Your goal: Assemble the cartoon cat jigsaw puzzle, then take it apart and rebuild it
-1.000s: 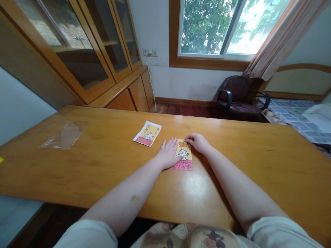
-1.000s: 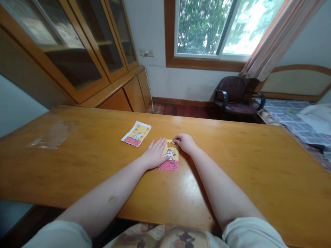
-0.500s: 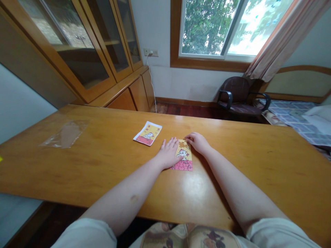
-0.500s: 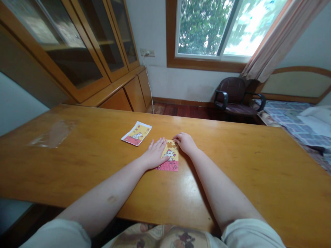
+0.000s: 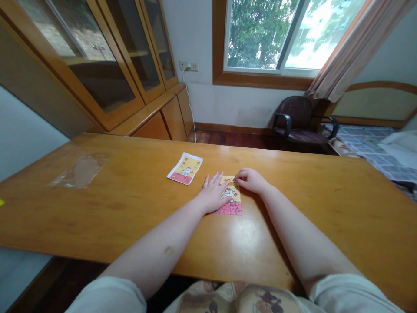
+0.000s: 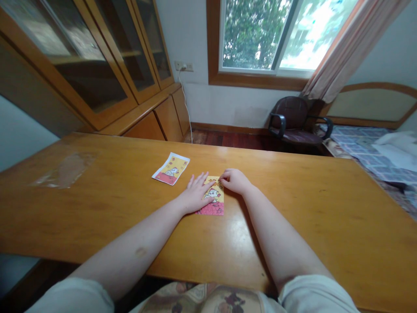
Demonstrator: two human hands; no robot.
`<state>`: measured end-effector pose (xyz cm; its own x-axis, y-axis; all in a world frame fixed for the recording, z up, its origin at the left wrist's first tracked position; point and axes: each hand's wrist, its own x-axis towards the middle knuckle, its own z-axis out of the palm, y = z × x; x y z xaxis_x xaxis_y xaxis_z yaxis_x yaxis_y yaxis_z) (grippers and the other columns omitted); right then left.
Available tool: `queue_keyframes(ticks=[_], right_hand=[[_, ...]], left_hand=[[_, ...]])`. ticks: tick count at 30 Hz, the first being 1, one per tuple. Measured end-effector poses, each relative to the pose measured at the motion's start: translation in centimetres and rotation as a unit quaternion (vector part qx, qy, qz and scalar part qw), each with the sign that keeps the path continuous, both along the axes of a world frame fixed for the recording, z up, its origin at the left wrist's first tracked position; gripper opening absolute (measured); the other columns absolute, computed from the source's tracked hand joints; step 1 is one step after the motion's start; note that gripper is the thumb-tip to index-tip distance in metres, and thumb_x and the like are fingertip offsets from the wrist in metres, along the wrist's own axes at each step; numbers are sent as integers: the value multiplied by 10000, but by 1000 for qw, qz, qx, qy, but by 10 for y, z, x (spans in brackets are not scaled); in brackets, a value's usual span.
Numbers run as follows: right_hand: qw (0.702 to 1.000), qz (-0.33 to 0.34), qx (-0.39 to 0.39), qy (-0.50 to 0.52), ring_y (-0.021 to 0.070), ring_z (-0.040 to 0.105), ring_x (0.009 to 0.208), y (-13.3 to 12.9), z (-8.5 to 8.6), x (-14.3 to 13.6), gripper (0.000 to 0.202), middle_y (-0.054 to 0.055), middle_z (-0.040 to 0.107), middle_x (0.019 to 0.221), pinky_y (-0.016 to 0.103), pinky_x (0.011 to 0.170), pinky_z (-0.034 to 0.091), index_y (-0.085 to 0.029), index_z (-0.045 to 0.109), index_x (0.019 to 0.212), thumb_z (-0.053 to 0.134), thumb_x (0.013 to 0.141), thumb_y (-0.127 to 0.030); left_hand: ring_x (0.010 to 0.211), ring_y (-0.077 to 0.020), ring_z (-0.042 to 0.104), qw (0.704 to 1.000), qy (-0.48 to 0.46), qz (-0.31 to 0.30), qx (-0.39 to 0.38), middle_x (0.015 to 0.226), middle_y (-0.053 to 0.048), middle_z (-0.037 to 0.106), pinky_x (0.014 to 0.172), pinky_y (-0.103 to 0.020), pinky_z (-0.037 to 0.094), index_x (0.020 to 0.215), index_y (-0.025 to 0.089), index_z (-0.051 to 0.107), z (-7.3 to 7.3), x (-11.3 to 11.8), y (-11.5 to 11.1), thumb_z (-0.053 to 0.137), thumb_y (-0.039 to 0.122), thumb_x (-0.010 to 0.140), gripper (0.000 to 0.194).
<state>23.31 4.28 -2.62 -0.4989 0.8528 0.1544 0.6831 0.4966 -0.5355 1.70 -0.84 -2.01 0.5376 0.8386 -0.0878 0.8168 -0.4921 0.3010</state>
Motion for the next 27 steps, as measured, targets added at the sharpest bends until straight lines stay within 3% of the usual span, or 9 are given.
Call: queue_keyframes(ticks=[20, 27], right_hand=[[1000, 8, 1, 4, 140, 587, 728, -2, 2, -2, 206, 34, 654, 783, 244, 717, 446, -186, 754, 840, 554, 792, -172], [1000, -7, 0, 0, 138, 579, 712, -1, 1, -1, 208, 30, 647, 776, 241, 693, 437, -182, 752, 819, 552, 771, -159]], left_hand=[[1441, -316, 119, 1000, 1, 5, -2, 1570, -144, 146, 1151, -551, 57, 1431, 215, 368, 3, 0, -1, 482, 565, 848, 689], [1443, -317, 108, 1000, -8, 0, -2, 1577, -110, 141, 1146, -557, 59, 1425, 282, 373, 1, -1, -1, 483, 563, 848, 651]])
